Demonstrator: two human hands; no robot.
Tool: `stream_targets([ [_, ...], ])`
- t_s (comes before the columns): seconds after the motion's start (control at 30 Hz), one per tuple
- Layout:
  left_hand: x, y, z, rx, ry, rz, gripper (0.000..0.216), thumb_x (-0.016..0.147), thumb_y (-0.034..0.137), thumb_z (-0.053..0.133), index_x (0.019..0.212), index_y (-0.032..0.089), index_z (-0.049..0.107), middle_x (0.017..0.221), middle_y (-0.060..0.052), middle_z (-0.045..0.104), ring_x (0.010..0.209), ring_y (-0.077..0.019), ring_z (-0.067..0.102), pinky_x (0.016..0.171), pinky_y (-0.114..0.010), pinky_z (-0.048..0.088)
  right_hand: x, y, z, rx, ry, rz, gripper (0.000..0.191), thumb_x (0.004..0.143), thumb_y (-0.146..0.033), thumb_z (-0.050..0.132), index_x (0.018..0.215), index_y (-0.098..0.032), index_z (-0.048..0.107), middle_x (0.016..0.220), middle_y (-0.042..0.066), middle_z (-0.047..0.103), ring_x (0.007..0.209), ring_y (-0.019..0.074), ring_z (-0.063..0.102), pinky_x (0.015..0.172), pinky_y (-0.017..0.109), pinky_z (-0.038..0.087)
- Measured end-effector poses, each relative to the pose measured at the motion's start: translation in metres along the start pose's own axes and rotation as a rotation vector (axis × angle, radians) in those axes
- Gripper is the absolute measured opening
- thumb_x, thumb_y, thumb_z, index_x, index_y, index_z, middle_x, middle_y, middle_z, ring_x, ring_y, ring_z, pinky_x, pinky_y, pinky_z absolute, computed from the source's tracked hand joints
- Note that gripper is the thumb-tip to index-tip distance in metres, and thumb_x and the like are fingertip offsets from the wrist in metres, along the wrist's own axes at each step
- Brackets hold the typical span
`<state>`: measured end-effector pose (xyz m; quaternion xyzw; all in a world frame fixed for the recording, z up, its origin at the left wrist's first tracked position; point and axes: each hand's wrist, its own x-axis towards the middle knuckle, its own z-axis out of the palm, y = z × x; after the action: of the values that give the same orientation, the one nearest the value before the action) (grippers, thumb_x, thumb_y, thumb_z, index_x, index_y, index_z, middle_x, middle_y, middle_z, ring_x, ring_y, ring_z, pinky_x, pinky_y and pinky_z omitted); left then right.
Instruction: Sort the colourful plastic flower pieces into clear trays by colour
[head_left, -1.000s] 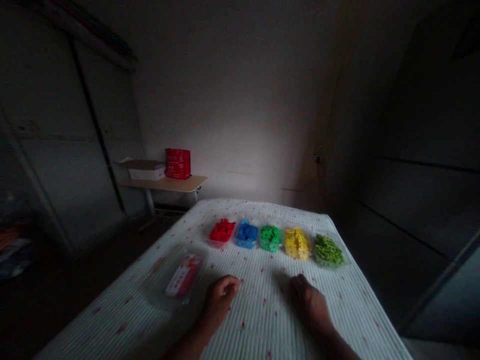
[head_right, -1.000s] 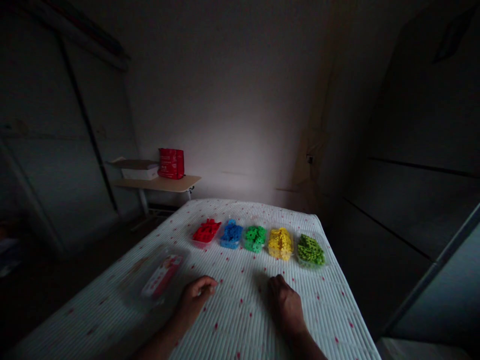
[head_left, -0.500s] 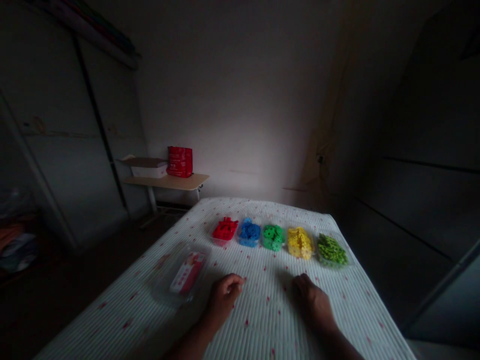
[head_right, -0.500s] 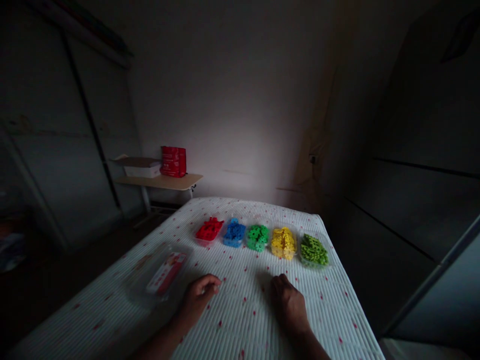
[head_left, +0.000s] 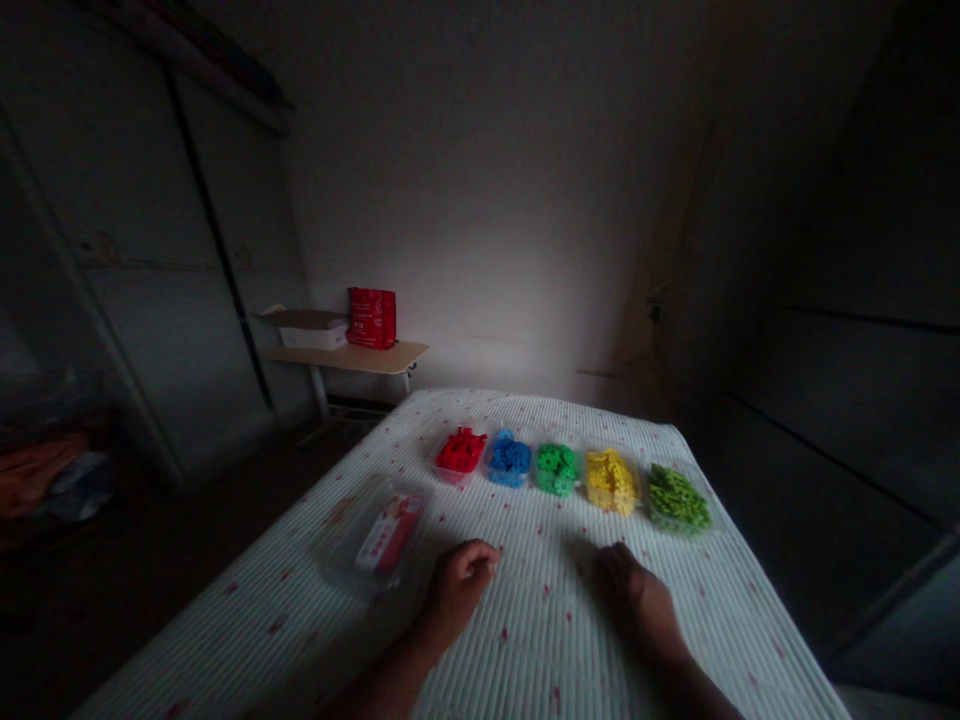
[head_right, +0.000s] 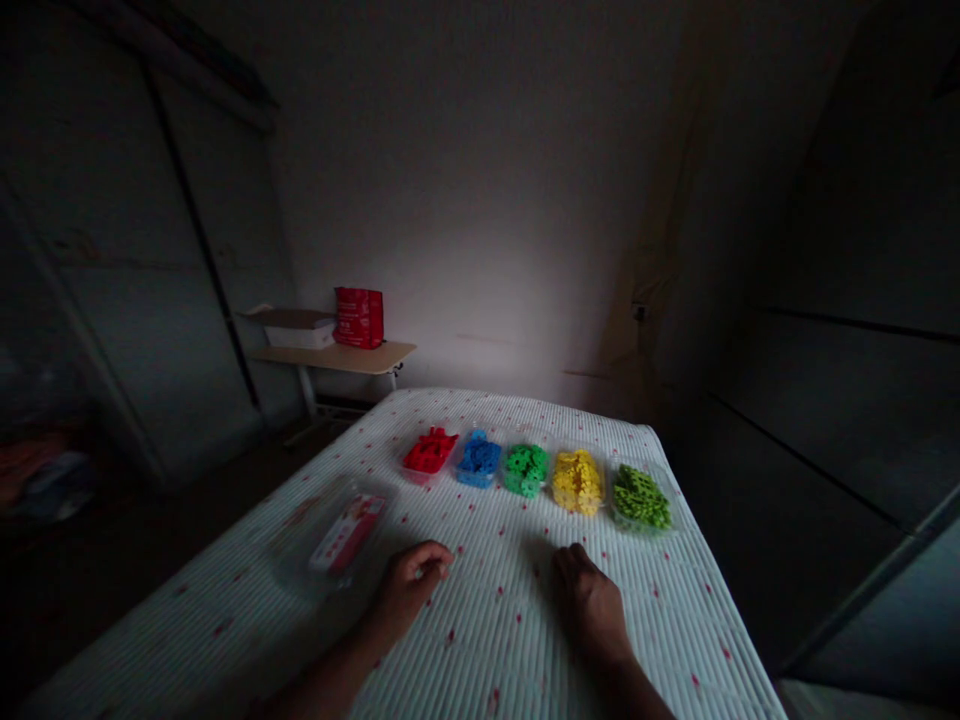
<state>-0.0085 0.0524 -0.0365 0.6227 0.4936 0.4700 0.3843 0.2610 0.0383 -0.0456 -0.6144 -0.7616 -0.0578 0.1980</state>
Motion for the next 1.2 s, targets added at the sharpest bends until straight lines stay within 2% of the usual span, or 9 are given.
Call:
stream_targets([
  [0.13,-0.003,0.003,-0.002,0.1,-0.018,0.053,0.019,0.068,0.021,0.046,0.07,0.016,0.064,0.069,-0.004,0.066,0.068,-0.0168,0.059,0.065,-0.026,0.046,0.001,0.0,-0.001,0.019,0.024,-0.005,0.028,0.089,-0.019,0.033,0.077,-0.02,0.059,0.079,0.004,0.061,0.061,0.01,0.06,0.051,0.018,0.037],
  [0.27,-0.007,0.014,-0.014,0.449,-0.021,0.367,0.026,0.073,0.011,0.043,0.075,0.019,0.067,0.073,-0.005,0.066,0.075,-0.0171,0.058,0.07,-0.027,0.045,0.0,0.001,-0.001,0.046,0.01,-0.006,0.028,0.088,-0.02,0.033,0.078,-0.02,0.058,0.081,0.005,0.062,0.063,0.011,0.061,0.052,0.019,0.039],
  [0.37,-0.007,0.024,-0.033,0.654,0.064,0.536,0.031,0.077,0.007,0.04,0.081,0.02,0.068,0.074,-0.006,0.066,0.077,-0.0181,0.057,0.072,-0.03,0.044,-0.001,0.002,-0.001,0.057,-0.007,-0.006,0.029,0.089,-0.022,0.032,0.078,-0.021,0.059,0.082,0.005,0.062,0.064,0.0114,0.061,0.052,0.019,0.039],
  [0.47,-0.005,0.027,-0.06,0.758,0.227,0.566,0.03,0.081,0.01,0.039,0.084,0.02,0.067,0.077,-0.005,0.067,0.08,-0.0187,0.057,0.08,-0.033,0.043,-0.001,0.001,-0.002,0.053,0.02,-0.015,0.028,0.089,-0.024,0.034,0.078,-0.02,0.059,0.079,0.004,0.061,0.063,0.0114,0.06,0.053,0.019,0.039],
  [0.7,-0.001,0.023,-0.12,0.939,0.605,0.25,0.026,0.082,0.033,0.048,0.097,0.019,0.064,0.098,-0.008,0.065,0.094,-0.0233,0.057,0.087,-0.035,0.04,-0.003,0.005,0.003,0.043,0.027,-0.014,0.028,0.088,-0.026,0.035,0.081,-0.02,0.061,0.084,0.005,0.062,0.062,0.0118,0.06,0.05,0.02,0.039],
  [0.83,0.001,0.018,-0.13,1.034,0.469,-0.1,0.053,0.08,0.054,0.044,0.119,0.019,0.054,0.118,-0.012,0.058,0.105,-0.0297,0.053,0.085,-0.04,0.041,-0.003,0.006,0.002,0.029,-0.002,0.002,0.029,0.089,-0.026,0.034,0.08,-0.02,0.061,0.086,0.006,0.063,0.064,0.0124,0.061,0.052,0.02,0.04],
  [0.93,0.003,0.011,-0.132,1.019,0.336,-0.24,0.059,0.079,0.056,0.042,0.125,0.019,0.049,0.127,-0.011,0.052,0.111,-0.0283,0.051,0.087,-0.037,0.041,-0.002,0.004,0.0,0.02,-0.013,0.007,0.03,0.089,-0.027,0.033,0.081,-0.02,0.061,0.083,0.005,0.062,0.065,0.0132,0.062,0.053,0.021,0.041],
  [1.03,0.005,0.009,-0.131,1.055,0.271,-0.305,0.06,0.079,0.052,0.045,0.128,0.018,0.045,0.129,-0.012,0.051,0.115,-0.0263,0.049,0.09,-0.035,0.04,-0.002,0.004,0.001,0.023,-0.008,-0.005,0.029,0.089,-0.027,0.034,0.083,-0.019,0.061,0.083,0.006,0.063,0.067,0.0137,0.063,0.054,0.021,0.043],
  [1.2,0.01,0.026,-0.122,1.116,0.276,-0.234,0.052,0.08,0.048,0.045,0.125,0.022,0.048,0.13,-0.008,0.051,0.116,-0.0246,0.047,0.093,-0.035,0.037,-0.002,0.007,0.004,0.02,0.0,-0.01,0.03,0.089,-0.026,0.032,0.082,-0.02,0.061,0.087,0.006,0.063,0.066,0.0129,0.063,0.052,0.02,0.042],
])
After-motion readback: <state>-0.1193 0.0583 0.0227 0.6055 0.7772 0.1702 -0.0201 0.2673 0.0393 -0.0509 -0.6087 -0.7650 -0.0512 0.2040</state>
